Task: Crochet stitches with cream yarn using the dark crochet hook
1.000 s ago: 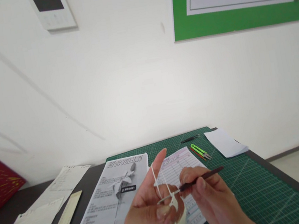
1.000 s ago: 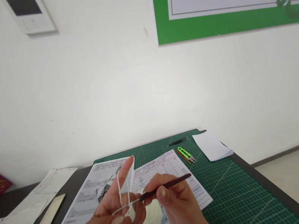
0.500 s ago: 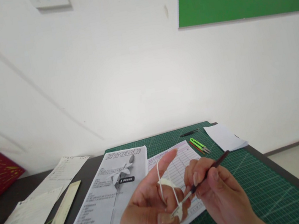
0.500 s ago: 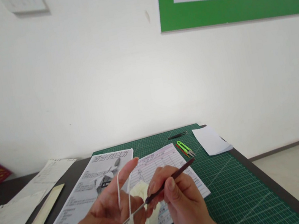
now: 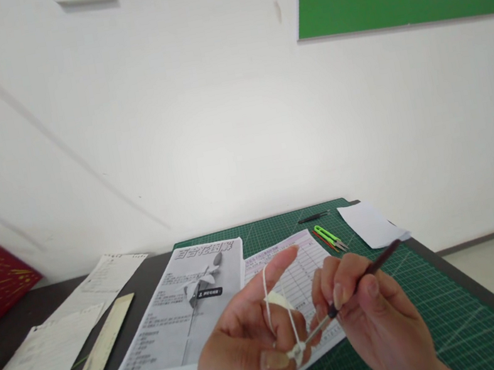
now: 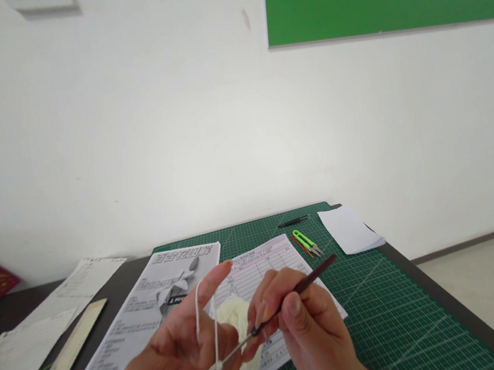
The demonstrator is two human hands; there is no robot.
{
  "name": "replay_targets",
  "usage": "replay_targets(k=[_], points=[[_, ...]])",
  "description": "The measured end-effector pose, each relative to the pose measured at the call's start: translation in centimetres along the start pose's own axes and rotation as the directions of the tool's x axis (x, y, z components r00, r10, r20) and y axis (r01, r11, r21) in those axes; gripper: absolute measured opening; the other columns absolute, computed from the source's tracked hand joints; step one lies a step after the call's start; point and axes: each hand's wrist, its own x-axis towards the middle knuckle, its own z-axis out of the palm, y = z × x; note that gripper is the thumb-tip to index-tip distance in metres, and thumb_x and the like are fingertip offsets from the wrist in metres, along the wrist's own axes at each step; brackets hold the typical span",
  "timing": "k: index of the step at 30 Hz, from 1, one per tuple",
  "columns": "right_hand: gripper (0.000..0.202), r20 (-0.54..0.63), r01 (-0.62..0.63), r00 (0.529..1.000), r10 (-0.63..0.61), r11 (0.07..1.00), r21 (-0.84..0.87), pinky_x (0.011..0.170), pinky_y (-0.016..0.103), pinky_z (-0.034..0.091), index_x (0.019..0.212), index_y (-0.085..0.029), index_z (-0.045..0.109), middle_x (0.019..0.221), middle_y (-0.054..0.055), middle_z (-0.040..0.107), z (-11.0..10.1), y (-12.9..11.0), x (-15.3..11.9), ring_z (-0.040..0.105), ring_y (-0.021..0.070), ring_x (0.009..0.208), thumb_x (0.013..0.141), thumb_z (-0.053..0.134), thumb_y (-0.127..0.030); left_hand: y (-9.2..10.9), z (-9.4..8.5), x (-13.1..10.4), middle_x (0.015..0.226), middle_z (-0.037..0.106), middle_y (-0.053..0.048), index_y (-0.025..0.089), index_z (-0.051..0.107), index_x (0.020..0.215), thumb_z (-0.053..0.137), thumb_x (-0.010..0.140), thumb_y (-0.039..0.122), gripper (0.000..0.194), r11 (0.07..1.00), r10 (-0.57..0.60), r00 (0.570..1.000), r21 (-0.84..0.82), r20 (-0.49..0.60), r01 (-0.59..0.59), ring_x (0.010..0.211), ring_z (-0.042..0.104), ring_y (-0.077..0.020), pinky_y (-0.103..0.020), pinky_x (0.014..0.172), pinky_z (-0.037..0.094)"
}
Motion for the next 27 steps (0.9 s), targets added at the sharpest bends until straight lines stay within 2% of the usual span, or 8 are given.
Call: replay_targets(k=[6,8,10,14,17,19,21,27], points=[[0.024,-0.022,0.007,1.000,-0.007,1.000,-0.030,0.063,0.029,0.052,0.080,-0.023,0.070,0.069,0.001,0.057,0.2,-0.2,0.0,0.057,0.0142,0.065,0.090,0.054,-0.038,-0.5,-0.5,0.1,0.055,0.045,0.008,0.030,0.052,0.133,0.067,0.063,0.011,0.074,0.998,0.063,0.996,-0.023,0.057,-0.062,0.040,0.028,-0.0060,-0.023,0.051,0.029],[0.024,-0.033,0.008,0.999,-0.008,1.000,-0.014,0.063,0.028,0.052,0.079,-0.022,0.070,0.069,0.001,0.057,0.4,-0.2,0.1,0.057,0.0131,0.065,0.090,0.055,-0.037,-0.5,-0.6,0.1,0.057,0.045,0.008,0.031,0.051,0.133,0.067,0.064,0.011,0.074,0.998,0.057,0.996,-0.007,0.070,-0.057,0.043,0.029,-0.0067,-0.024,0.055,0.032],[0.024,-0.022,0.029,0.999,-0.029,0.999,-0.022,0.063,0.027,0.052,0.079,-0.022,0.070,0.069,0.001,0.057,0.6,-0.3,0.1,0.057,0.0135,0.067,0.090,0.055,-0.036,-0.5,-0.7,0.1,0.057,0.046,0.008,0.032,0.050,0.134,0.068,0.065,0.011,0.075,0.999,0.049,0.994,0.011,0.097,-0.050,0.045,0.028,-0.0073,-0.028,0.066,0.038],[0.023,0.016,0.106,0.994,-0.105,0.989,-0.101,0.061,0.029,0.050,0.081,-0.022,0.070,0.067,0.001,0.057,0.3,-0.4,0.1,0.057,0.0150,0.067,0.091,0.054,-0.035,-0.6,-0.5,0.2,0.053,0.046,0.009,0.030,0.049,0.135,0.067,0.067,0.012,0.073,0.997,0.074,0.993,-0.008,0.095,-0.074,0.043,0.032,-0.0063,-0.031,0.081,0.039],[0.023,0.082,0.160,0.986,-0.145,0.965,-0.208,0.060,0.031,0.048,0.084,-0.022,0.069,0.067,0.002,0.060,-0.2,-0.7,-0.1,0.057,0.0168,0.067,0.092,0.052,-0.035,-0.6,-0.4,0.2,0.053,0.045,0.009,0.027,0.050,0.135,0.067,0.067,0.011,0.072,0.996,0.093,0.991,-0.021,0.096,-0.092,0.040,0.032,-0.0041,-0.022,0.066,0.041],[0.022,0.121,0.190,0.979,-0.161,0.941,-0.280,0.061,0.032,0.048,0.086,-0.022,0.069,0.069,0.003,0.062,-0.4,-1.0,-0.3,0.058,0.0180,0.069,0.092,0.052,-0.036,-0.5,-0.4,0.2,0.055,0.046,0.007,0.026,0.049,0.135,0.066,0.068,0.009,0.072,0.996,0.093,0.991,-0.027,0.101,-0.091,0.040,0.032,-0.0044,-0.016,0.046,0.034],[0.022,0.151,0.216,0.973,-0.175,0.920,-0.326,0.062,0.033,0.050,0.088,-0.022,0.069,0.071,0.004,0.063,-0.4,-1.4,-0.6,0.060,0.0187,0.070,0.091,0.052,-0.036,-0.5,-0.3,0.2,0.057,0.046,0.005,0.026,0.050,0.134,0.065,0.067,0.008,0.071,0.995,0.099,0.992,-0.039,0.085,-0.096,0.042,0.034,-0.0060,-0.014,0.034,0.025],[0.022,0.201,0.320,0.945,-0.257,0.847,-0.425,0.063,0.034,0.056,0.089,-0.019,0.071,0.069,0.004,0.064,0.1,-2.4,-0.8,0.062,0.0187,0.067,0.090,0.055,-0.034,-0.5,-0.1,0.3,0.056,0.044,0.004,0.026,0.054,0.132,0.066,0.068,0.009,0.067,0.995,0.094,0.992,-0.034,0.087,-0.091,0.043,0.035,-0.0067,-0.012,0.030,0.023]])
